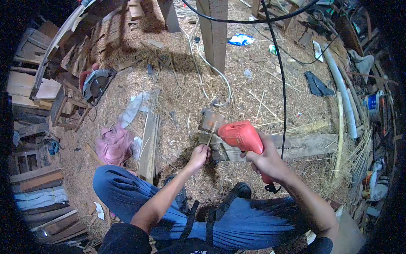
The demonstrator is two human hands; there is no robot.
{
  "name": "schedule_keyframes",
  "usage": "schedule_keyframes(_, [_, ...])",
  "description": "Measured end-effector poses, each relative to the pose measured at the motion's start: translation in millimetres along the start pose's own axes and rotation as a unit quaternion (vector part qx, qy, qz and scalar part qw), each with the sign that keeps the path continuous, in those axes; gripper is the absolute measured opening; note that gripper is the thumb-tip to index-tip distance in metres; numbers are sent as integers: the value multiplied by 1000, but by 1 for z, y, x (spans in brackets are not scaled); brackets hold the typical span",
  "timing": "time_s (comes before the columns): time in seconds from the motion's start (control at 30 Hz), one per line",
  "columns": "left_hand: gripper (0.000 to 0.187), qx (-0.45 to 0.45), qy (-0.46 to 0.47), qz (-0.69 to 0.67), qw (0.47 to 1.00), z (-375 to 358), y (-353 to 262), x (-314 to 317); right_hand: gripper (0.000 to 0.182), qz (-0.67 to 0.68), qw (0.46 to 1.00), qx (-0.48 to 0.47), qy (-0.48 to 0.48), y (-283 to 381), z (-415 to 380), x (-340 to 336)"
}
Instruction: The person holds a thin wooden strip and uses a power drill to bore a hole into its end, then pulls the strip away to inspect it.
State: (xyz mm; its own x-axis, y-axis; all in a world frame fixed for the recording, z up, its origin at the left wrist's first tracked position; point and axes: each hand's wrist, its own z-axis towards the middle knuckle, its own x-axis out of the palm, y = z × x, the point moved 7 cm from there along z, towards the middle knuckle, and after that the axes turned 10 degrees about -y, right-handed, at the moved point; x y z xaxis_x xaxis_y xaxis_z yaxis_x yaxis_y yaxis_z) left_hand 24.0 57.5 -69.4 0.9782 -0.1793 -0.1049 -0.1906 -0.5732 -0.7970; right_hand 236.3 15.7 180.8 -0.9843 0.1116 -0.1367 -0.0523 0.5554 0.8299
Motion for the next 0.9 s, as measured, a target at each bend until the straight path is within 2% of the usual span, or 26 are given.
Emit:
schedule_keyframes(0.07, [26,61,5,60,996,3,-2,1,62,2,1000,5,2,-5,2,2])
schedule_keyframes(0.17, [28,68,5,51,996,10,4,4,52,-42,999,8,16,-9,6,8])
schedule_keyframes(0.27, [29,87,-22,89,992,10,3,2,51,-54,998,7,16,-20,12,9])
schedule_keyframes(0.3, [29,86,-24,88,992,10,4,2,51,-56,998,7,18,-22,14,10])
schedule_keyframes(0.37, [30,93,-23,78,992,12,5,3,62,-16,999,34,26,-28,17,11])
schedule_keyframes(0.57, [32,136,-51,96,985,11,1,2,63,19,998,50,18,-30,18,15])
schedule_keyframes(0.8, [30,144,-62,137,978,2,-16,1,62,2,999,47,17,-34,19,14])
schedule_keyframes(0.9, [28,96,-41,85,991,-5,-21,4,61,12,999,38,17,-33,19,13])
